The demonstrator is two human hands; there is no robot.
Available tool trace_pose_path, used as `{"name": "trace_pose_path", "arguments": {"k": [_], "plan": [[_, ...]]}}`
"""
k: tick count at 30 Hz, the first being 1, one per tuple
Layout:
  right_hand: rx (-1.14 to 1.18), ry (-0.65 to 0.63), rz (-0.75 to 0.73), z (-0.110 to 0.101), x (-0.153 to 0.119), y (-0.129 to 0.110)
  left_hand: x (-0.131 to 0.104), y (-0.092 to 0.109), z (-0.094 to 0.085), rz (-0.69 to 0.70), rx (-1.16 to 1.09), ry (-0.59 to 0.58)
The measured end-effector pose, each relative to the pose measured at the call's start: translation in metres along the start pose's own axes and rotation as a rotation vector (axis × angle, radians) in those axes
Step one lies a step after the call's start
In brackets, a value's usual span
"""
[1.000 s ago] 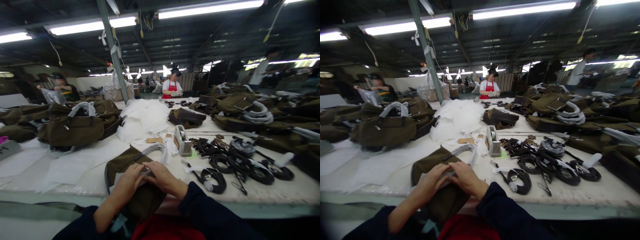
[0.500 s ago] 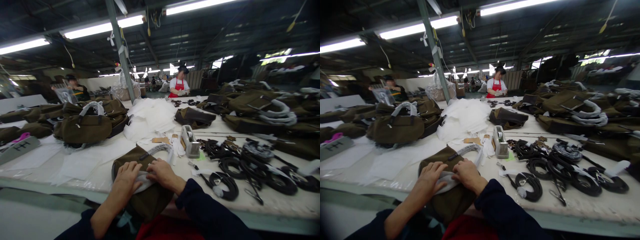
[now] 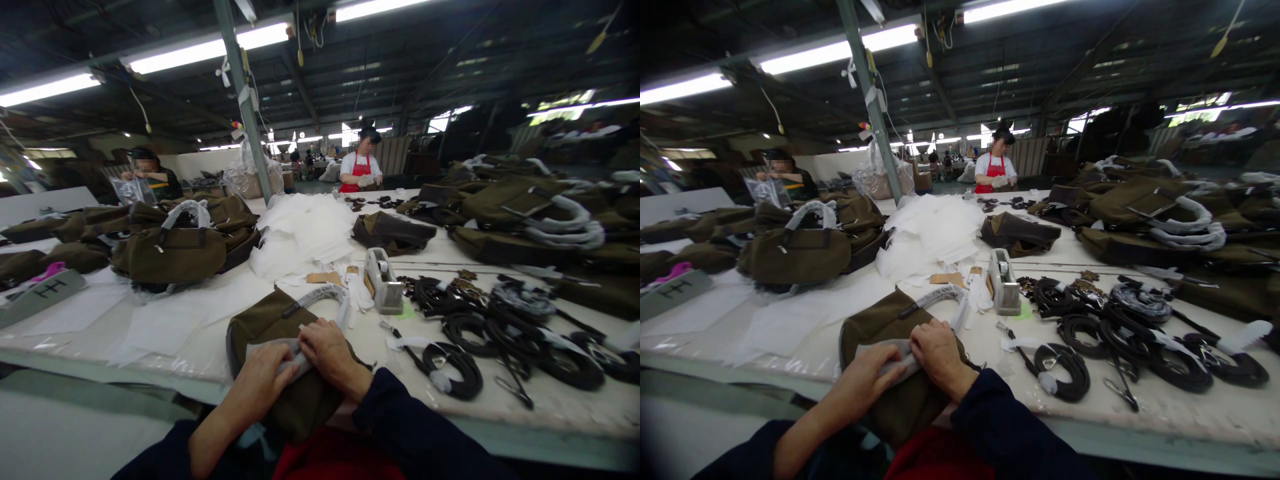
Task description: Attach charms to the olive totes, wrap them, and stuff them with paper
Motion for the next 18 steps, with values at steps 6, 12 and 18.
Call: {"name": "trace_pose_path", "arguments": {"k": [6, 12, 18], "plan": [[0.012, 0.005, -0.037, -0.004, 0.002, -0.007, 0.000, -0.010, 0.007, -0.052, -0.088, -0.049], [0.217, 0.014, 0.002, 0.002, 0.002, -0.003, 0.000, -0.008, 0.005, -0.049, -0.018, -0.075], [0.284, -0.089, -0.045, 0.012, 0.005, 0.003, -0.005, 0.000, -0.002, 0.019, 0.119, -0.081]]}}
Point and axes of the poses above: each hand's wrist, its own x-axis towards the middle knuckle, its own z-axis out of the palm, y = z × x, the point moved 9 cm from there along x, towards the middle knuckle, and after that the axes turned 9 degrees about x, right-handed, at the moved point
